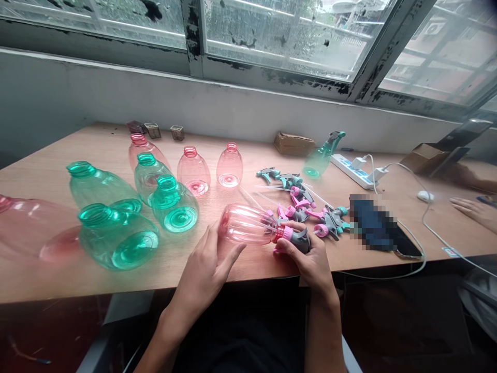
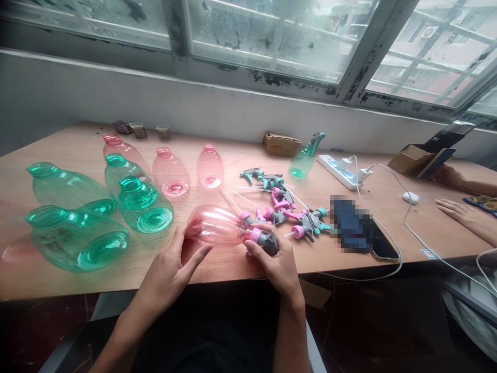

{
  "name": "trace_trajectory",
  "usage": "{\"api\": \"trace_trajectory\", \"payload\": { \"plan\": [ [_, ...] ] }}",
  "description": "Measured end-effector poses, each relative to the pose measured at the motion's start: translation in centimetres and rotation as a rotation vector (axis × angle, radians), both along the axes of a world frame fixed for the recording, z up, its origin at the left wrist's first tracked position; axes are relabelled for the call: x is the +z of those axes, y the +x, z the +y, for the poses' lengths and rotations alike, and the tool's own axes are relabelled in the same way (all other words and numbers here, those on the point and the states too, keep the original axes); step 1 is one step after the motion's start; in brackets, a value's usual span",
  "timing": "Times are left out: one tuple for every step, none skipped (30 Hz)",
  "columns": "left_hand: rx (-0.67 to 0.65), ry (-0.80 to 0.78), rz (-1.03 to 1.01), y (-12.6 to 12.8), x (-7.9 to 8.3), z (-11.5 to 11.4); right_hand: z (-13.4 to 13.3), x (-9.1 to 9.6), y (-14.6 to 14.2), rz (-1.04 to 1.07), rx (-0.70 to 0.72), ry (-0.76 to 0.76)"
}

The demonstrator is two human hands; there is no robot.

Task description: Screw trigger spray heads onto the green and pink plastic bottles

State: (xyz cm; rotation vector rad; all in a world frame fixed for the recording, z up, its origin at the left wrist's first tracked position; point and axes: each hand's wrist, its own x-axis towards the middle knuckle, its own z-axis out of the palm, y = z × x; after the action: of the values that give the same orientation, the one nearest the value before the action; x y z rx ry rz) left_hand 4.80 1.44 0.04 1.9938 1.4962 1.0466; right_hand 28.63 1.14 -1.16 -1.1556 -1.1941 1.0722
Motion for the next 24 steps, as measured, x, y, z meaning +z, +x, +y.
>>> {"api": "trace_trajectory", "payload": {
  "plan": [
    [0.0,0.002,-0.001,-0.01,-0.03,0.0,0.01,0.01,-0.01,-0.001,0.0,0.001],
    [0.0,0.003,-0.001,-0.03,-0.06,0.0,0.02,0.02,-0.02,0.0,-0.002,0.002],
    [0.001,0.002,-0.001,-0.05,-0.08,0.01,0.03,0.02,-0.03,0.001,-0.002,0.002],
    [0.002,0.002,0.0,-0.06,-0.1,0.03,0.03,0.01,-0.02,0.001,-0.002,0.001],
    [0.002,0.0,0.0,-0.07,-0.11,0.05,0.04,-0.01,-0.02,0.001,-0.002,-0.001],
    [0.002,-0.001,0.0,-0.07,-0.11,0.06,0.04,-0.03,0.0,0.001,-0.002,-0.002],
    [0.001,-0.004,0.001,-0.07,-0.12,0.08,0.03,-0.05,0.01,0.001,-0.001,-0.003],
    [0.001,-0.005,0.001,-0.06,-0.11,0.08,0.03,-0.06,0.02,0.003,-0.001,-0.003],
    [0.001,-0.007,0.002,-0.04,-0.11,0.08,0.02,-0.06,0.02,0.005,-0.001,-0.002],
    [0.001,-0.009,0.003,-0.03,-0.11,0.07,0.01,-0.06,0.02,0.006,-0.002,-0.001],
    [0.001,-0.009,0.003,-0.02,-0.11,0.06,0.0,-0.04,0.02,0.005,-0.002,-0.001],
    [0.001,-0.008,0.004,-0.02,-0.12,0.05,-0.02,-0.01,0.01,0.002,-0.004,0.0],
    [0.0,-0.006,0.004,-0.03,-0.12,0.03,-0.04,0.02,0.0,-0.001,-0.005,0.0],
    [-0.001,-0.005,0.004,-0.04,-0.12,0.02,-0.06,0.05,-0.01,-0.003,-0.006,-0.001],
    [-0.001,-0.002,0.004,-0.05,-0.12,0.01,-0.07,0.07,-0.02,-0.004,-0.008,-0.002],
    [-0.001,-0.002,0.004,-0.06,-0.12,0.01,-0.07,0.1,-0.03,-0.004,-0.01,-0.003],
    [0.0,-0.001,0.004,-0.06,-0.11,0.01,-0.06,0.11,-0.04,-0.003,-0.011,-0.003],
    [0.001,0.001,0.004,-0.06,-0.1,0.02,-0.04,0.12,-0.05,-0.003,-0.012,-0.003],
    [0.002,0.003,0.003,-0.05,-0.09,0.04,-0.02,0.12,-0.05,-0.003,-0.012,-0.001],
    [0.001,0.005,0.004,-0.04,-0.08,0.06,0.0,0.12,-0.04,-0.006,-0.013,0.001],
    [0.001,0.007,0.005,-0.02,-0.08,0.08,0.03,0.11,-0.03,-0.009,-0.011,0.003],
    [0.0,0.009,0.006,-0.01,-0.08,0.1,0.04,0.1,-0.02,-0.013,-0.009,0.005],
    [-0.002,0.012,0.005,0.0,-0.08,0.13,0.05,0.08,-0.01,-0.016,-0.007,0.007],
    [-0.005,0.014,0.005,0.01,-0.08,0.14,0.06,0.07,0.01,-0.018,-0.006,0.009]
  ]
}}
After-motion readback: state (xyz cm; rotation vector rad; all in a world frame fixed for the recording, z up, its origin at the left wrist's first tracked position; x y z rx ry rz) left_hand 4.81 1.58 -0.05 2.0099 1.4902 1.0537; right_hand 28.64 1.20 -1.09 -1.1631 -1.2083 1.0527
